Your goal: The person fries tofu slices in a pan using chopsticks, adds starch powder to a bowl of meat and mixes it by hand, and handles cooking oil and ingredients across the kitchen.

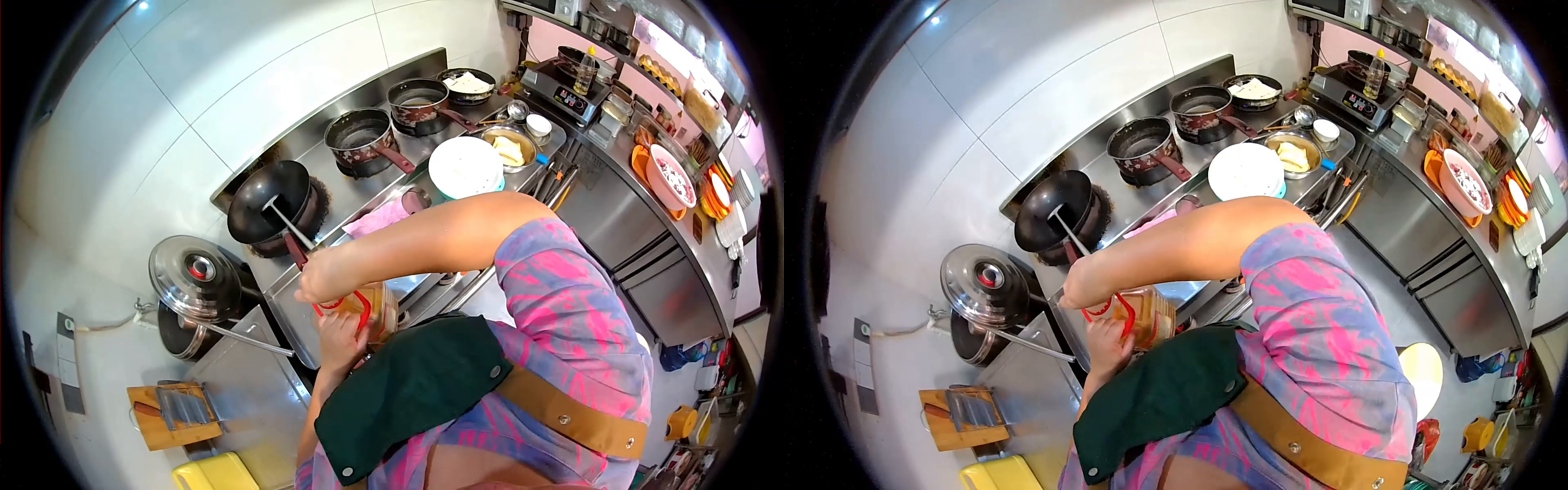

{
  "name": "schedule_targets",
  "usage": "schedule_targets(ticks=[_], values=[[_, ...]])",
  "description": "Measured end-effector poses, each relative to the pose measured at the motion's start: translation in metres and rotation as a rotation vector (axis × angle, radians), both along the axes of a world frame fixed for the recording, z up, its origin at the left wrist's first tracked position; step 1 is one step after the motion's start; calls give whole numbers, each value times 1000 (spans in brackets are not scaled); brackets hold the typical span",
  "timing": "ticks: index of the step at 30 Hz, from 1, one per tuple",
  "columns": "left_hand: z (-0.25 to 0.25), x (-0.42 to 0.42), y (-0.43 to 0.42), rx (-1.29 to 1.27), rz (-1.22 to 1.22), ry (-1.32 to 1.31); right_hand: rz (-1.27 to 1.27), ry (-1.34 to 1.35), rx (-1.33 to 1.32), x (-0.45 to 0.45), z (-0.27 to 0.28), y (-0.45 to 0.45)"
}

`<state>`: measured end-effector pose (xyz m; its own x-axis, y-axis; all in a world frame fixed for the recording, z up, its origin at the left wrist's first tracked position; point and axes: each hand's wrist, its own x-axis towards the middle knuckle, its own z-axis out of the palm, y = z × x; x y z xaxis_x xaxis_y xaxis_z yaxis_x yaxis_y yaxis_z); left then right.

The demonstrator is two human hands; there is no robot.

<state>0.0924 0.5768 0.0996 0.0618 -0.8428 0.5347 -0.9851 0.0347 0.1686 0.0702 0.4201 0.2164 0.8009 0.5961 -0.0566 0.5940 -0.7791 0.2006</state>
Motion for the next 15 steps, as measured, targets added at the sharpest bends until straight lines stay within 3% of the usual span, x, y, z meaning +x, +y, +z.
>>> schedule_targets(ticks=[7,13,15], values=[[-2,1,-1,11,-3,27,-84,151,-160,5,5,9],[1,-2,-1,38,-2,36,-387,174,68,-1,9,9],[-2,0,0,40,-2,13,-341,165,117,4,2,3]])
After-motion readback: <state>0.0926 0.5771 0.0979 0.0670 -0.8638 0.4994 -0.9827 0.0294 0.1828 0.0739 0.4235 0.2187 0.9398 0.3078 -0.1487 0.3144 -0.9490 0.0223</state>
